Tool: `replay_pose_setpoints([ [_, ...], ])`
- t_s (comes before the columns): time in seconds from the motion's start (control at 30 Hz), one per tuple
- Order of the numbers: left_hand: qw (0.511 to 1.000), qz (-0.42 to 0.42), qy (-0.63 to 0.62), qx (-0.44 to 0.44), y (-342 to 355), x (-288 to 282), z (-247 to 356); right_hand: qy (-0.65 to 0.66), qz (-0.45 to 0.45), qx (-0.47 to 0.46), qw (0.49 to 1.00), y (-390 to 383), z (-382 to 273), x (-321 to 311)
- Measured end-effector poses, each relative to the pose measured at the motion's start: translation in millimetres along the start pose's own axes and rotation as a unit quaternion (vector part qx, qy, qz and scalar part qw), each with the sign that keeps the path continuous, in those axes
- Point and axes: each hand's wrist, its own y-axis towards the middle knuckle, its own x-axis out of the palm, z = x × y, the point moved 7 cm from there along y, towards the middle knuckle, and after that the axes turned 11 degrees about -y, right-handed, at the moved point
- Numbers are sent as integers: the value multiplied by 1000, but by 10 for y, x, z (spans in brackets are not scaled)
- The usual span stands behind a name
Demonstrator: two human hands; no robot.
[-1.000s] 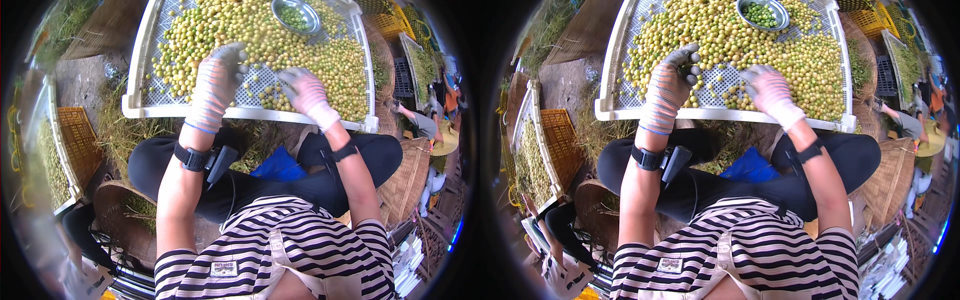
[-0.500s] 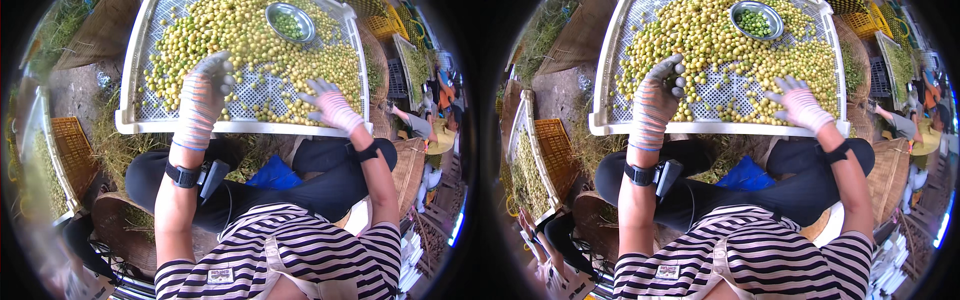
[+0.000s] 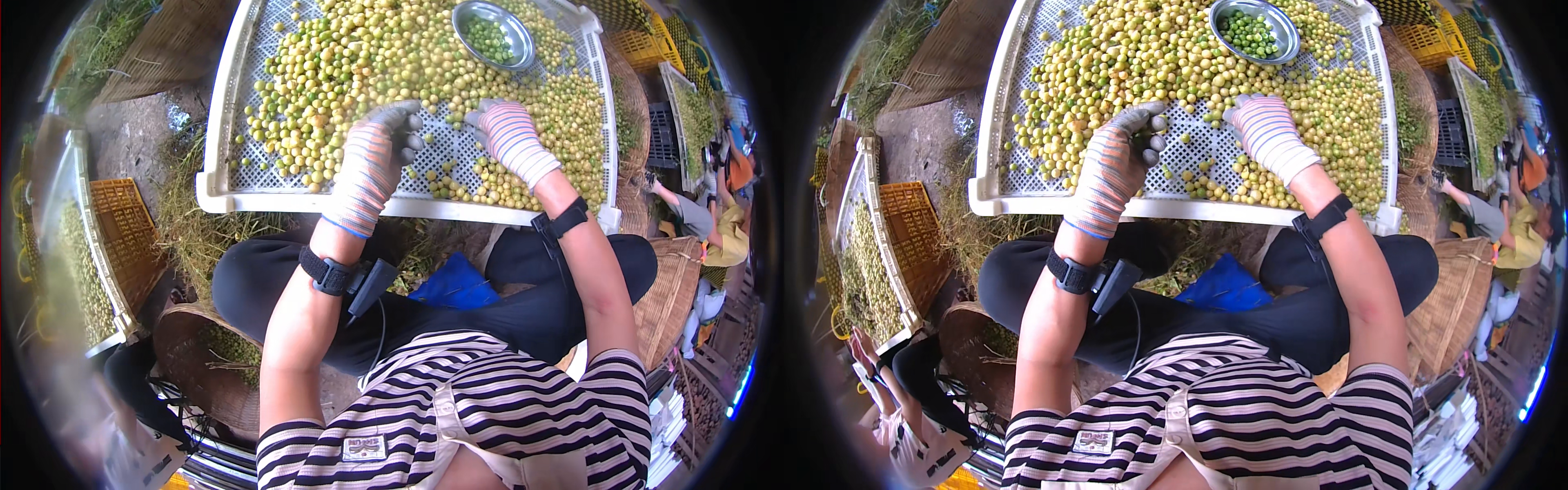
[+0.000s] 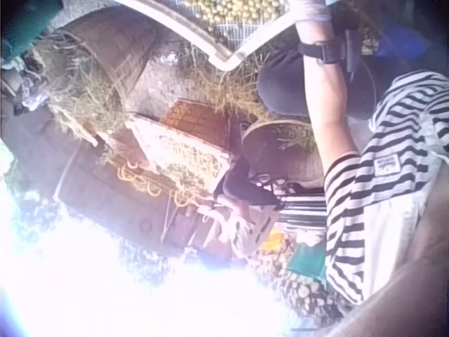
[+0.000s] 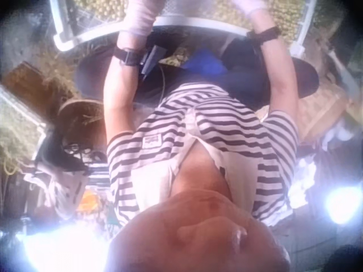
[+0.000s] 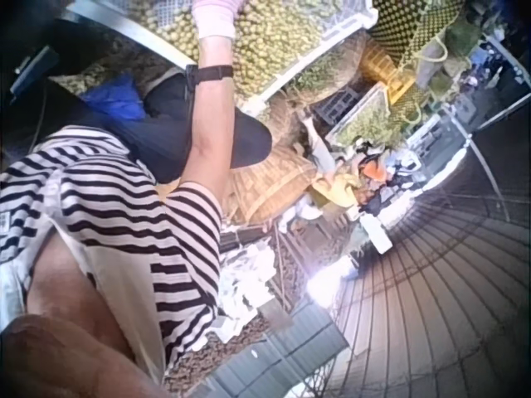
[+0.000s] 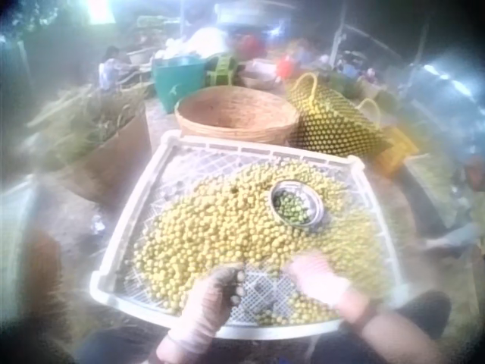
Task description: Sorting and cleaning small green fruits on a mesh tray.
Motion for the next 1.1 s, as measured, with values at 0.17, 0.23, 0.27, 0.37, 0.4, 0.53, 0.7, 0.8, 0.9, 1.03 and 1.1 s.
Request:
replay_pose_setpoints([
  [0.17,1000,-2,17,-11,51,-17,-115,18,-13,37,999,-69,25,154],
  [0.23,999,3,29,-17,76,-37,-152,19,-34,26,999,-28,-7,153],
  [0.27,999,6,38,-23,92,-44,-197,51,-24,37,998,-18,7,118],
  [0.37,997,10,56,-48,112,-26,-326,290,7,200,936,-141,288,293],
  [0.4,997,-5,54,-61,147,21,-428,380,48,195,903,-205,404,405],
  [0.53,990,-43,89,-102,116,-28,-683,615,-77,250,744,-252,59,163],
  [0.7,984,-86,18,-154,63,44,-872,549,-12,186,815,-364,-131,-166],
  [0.8,978,-88,-42,-182,-5,91,-909,558,28,192,807,-428,-145,-161],
  [0.9,981,-47,-30,-188,-14,57,-898,450,64,178,873,-429,-248,-281],
  [1.03,989,-21,-14,-147,-13,47,-775,194,77,144,967,-354,-307,-473],
  [1.1,990,2,-5,-137,33,26,-642,257,58,177,948,-229,-193,-389],
])
